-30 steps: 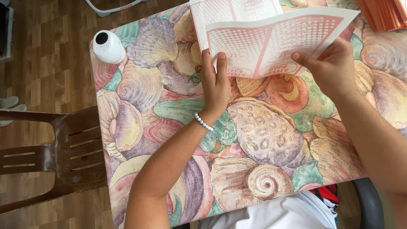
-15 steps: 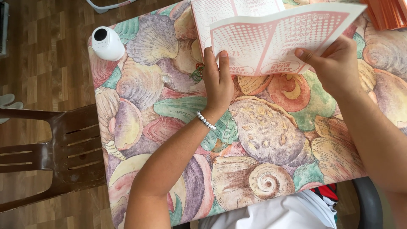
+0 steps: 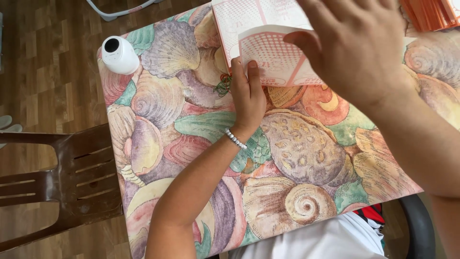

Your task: Folding paper bags for a restaurant and stacking them on a table.

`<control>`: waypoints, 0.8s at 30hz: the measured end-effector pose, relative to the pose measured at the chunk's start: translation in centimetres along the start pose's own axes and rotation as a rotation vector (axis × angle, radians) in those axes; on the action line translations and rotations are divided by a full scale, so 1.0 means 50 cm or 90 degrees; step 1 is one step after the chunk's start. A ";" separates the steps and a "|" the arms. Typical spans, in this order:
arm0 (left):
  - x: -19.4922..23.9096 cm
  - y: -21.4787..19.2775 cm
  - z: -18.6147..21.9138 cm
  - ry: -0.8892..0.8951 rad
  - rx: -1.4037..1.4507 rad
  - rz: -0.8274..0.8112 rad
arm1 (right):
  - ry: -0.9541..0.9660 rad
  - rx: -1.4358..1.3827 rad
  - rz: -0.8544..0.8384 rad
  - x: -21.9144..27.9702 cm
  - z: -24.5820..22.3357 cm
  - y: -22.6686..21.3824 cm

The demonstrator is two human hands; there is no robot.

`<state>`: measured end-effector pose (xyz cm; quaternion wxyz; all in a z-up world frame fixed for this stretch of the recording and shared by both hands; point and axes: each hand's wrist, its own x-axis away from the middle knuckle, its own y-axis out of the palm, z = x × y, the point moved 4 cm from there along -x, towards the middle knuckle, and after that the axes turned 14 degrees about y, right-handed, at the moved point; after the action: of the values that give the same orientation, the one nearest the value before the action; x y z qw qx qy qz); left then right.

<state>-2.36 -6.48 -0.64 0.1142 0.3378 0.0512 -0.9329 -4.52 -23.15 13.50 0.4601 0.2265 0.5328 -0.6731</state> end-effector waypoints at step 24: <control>0.057 -0.102 0.020 0.126 -0.273 -0.398 | 0.105 -0.424 -0.772 0.199 -0.075 0.143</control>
<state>-6.38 -2.21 -1.62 -0.1126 0.3629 0.3564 -0.8536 -3.78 -23.50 0.71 0.0056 -0.2138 0.7767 -0.5924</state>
